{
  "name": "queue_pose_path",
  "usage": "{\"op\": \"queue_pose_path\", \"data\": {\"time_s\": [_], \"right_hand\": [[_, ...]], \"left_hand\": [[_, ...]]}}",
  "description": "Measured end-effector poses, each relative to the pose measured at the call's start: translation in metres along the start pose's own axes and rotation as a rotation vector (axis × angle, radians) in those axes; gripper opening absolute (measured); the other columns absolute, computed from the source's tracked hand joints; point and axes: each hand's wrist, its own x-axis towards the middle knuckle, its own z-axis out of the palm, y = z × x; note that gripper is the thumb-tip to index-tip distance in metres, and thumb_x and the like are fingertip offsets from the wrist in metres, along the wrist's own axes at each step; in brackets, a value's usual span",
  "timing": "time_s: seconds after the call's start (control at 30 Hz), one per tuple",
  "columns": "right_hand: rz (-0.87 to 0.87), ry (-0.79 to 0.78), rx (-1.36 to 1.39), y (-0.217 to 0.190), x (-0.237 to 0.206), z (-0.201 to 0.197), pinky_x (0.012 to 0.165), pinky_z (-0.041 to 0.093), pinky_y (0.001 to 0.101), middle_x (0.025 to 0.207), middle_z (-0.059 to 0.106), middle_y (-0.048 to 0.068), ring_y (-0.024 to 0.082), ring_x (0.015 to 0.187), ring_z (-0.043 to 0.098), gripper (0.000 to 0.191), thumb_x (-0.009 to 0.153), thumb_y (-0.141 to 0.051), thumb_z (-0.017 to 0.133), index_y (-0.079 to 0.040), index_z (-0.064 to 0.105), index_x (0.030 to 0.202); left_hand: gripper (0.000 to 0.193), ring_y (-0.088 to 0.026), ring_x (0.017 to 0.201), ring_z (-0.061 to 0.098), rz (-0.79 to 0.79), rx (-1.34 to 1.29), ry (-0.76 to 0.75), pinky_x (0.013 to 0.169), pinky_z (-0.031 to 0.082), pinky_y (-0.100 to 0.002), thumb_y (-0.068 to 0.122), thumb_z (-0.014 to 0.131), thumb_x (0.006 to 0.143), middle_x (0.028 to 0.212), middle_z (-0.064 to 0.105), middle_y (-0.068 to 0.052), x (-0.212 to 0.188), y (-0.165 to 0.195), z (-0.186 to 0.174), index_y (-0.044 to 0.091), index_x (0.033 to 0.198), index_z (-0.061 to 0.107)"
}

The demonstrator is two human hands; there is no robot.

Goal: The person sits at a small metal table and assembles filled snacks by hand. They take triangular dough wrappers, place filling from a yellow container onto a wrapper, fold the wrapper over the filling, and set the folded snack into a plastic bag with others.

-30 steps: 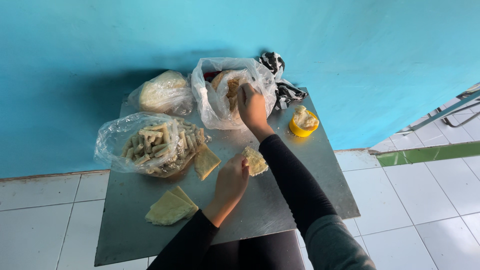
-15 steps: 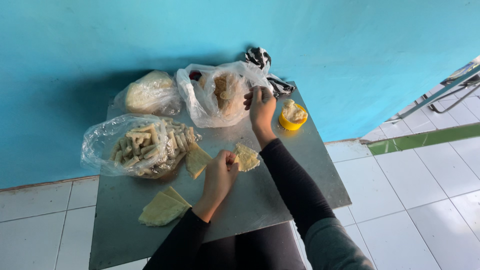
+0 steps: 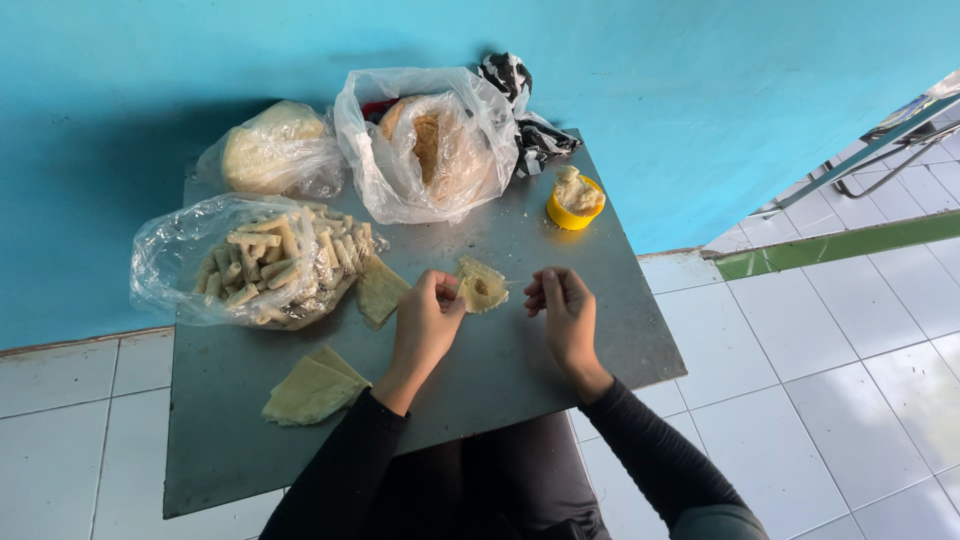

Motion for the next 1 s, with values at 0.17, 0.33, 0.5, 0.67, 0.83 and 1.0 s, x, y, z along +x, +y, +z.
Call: {"op": "queue_pose_path", "data": {"time_s": [0.17,0.33,0.5,0.67,0.83,1.0], "right_hand": [[-0.25,-0.044,-0.284,-0.005,-0.029,0.011,0.071,0.059,0.0276,0.092,0.073,0.009,0.012,0.078,0.069,0.015,0.107,-0.008,0.054,0.003,0.065,0.111],[-0.675,-0.242,-0.67,-0.026,-0.043,0.013,0.075,0.061,0.032,0.102,0.072,0.012,0.021,0.088,0.074,0.016,0.097,0.0,0.066,-0.001,0.066,0.113],[-1.017,-0.426,-0.885,-0.042,-0.046,0.006,0.078,0.061,0.0377,0.108,0.071,0.014,0.03,0.094,0.073,0.028,0.09,-0.002,0.073,0.0,0.064,0.117],[-1.081,-0.428,-0.938,-0.047,-0.045,-0.011,0.079,0.061,0.0394,0.107,0.07,0.015,0.031,0.094,0.073,0.029,0.089,-0.002,0.072,0.001,0.065,0.116],[-0.765,-0.197,-0.734,-0.049,-0.024,-0.009,0.071,0.059,0.0344,0.099,0.072,0.014,0.024,0.084,0.072,0.013,0.096,0.005,0.063,0.0,0.066,0.107],[-0.582,-0.086,-0.318,-0.057,0.058,0.053,0.077,0.057,0.0305,0.091,0.07,0.011,0.016,0.081,0.068,0.017,0.111,-0.002,0.051,0.003,0.065,0.116]], "left_hand": [[0.03,-0.017,0.072,0.072,-0.08,-0.08,0.001,0.064,0.059,-0.03,0.007,0.077,0.083,0.087,0.073,-0.008,0.005,-0.006,0.001,0.0,0.109,0.064],[0.03,-0.015,0.073,0.075,-0.171,-0.204,-0.029,0.065,0.06,-0.028,0.006,0.074,0.084,0.088,0.072,-0.009,0.007,-0.01,0.0,-0.001,0.111,0.062],[0.032,-0.014,0.074,0.076,-0.187,-0.236,-0.04,0.065,0.061,-0.027,0.006,0.074,0.084,0.087,0.073,-0.008,0.008,-0.008,-0.002,-0.001,0.113,0.062],[0.031,-0.016,0.073,0.074,-0.144,-0.15,-0.017,0.065,0.059,-0.03,0.008,0.074,0.084,0.087,0.075,-0.01,0.005,0.0,-0.004,0.0,0.112,0.064],[0.023,-0.017,0.075,0.074,-0.117,-0.071,-0.011,0.066,0.059,-0.031,0.014,0.071,0.091,0.09,0.075,-0.01,0.004,0.004,-0.002,0.001,0.11,0.065],[0.015,-0.02,0.081,0.076,0.021,-0.055,0.046,0.071,0.059,-0.031,0.009,0.068,0.094,0.093,0.076,-0.011,0.002,-0.001,0.003,0.002,0.107,0.068]]}}
